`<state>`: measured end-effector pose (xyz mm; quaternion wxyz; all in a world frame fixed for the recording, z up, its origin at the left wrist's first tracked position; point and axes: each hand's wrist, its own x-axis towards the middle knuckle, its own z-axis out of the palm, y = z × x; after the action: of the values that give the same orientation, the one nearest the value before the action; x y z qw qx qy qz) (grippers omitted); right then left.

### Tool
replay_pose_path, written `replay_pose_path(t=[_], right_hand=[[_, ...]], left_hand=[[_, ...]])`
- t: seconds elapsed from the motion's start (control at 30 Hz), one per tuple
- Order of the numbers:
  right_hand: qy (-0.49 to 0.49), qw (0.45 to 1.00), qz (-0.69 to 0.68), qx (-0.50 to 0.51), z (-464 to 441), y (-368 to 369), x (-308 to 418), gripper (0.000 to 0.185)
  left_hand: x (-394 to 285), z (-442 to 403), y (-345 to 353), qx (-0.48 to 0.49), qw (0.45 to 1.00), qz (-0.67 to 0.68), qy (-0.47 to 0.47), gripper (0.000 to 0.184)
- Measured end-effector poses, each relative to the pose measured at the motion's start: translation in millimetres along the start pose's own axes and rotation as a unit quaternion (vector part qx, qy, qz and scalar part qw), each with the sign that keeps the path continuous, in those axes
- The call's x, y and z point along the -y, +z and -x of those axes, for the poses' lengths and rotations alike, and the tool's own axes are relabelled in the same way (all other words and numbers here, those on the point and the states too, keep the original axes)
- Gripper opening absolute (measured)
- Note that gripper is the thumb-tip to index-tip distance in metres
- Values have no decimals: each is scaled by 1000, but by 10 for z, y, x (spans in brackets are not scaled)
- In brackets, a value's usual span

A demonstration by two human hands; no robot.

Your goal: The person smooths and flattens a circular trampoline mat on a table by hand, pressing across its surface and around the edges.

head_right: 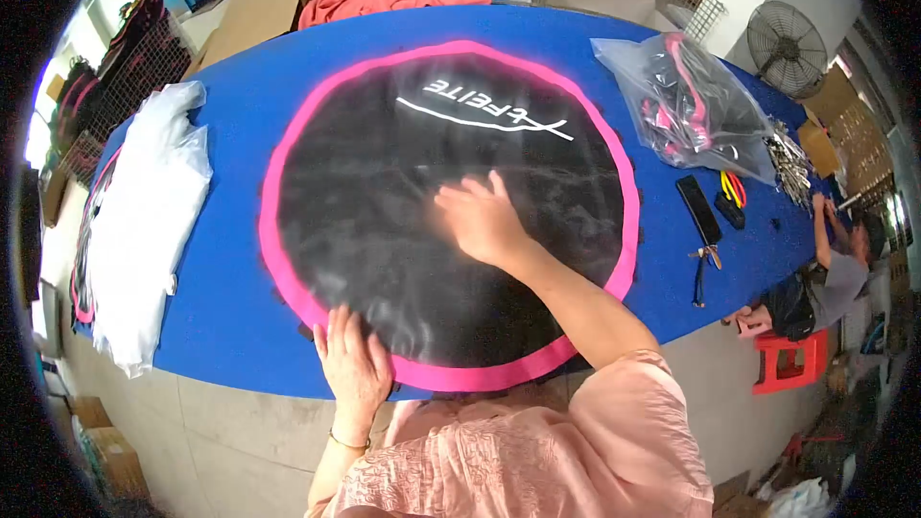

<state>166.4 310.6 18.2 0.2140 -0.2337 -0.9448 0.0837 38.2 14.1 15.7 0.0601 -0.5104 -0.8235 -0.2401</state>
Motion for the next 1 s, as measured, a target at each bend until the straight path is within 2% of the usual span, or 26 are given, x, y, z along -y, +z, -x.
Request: replay_pose_path(t=[0.17, 0.4, 0.47, 0.57, 1.0], right_hand=[[3, 998, 42, 44, -356, 53, 115, 34], [-42, 996, 51, 52, -344, 83, 214, 33], [-23, 996, 50, 64, -365, 26, 266, 32], [-27, 996, 74, 35, -511, 184, 204, 32], [-42, 995, 42, 79, -1016, 574, 680, 37]], left_hand=[[-11, -8, -14, 3, 1000, 5, -4, 44], [9, 2, 17, -2, 1000, 4, -5, 44], [-3, -5, 1, -2, 1000, 6, -7, 44], [-3, -11, -2, 1, 1000, 4, -3, 45], [-8, -4, -5, 0, 1000, 13, -9, 43]])
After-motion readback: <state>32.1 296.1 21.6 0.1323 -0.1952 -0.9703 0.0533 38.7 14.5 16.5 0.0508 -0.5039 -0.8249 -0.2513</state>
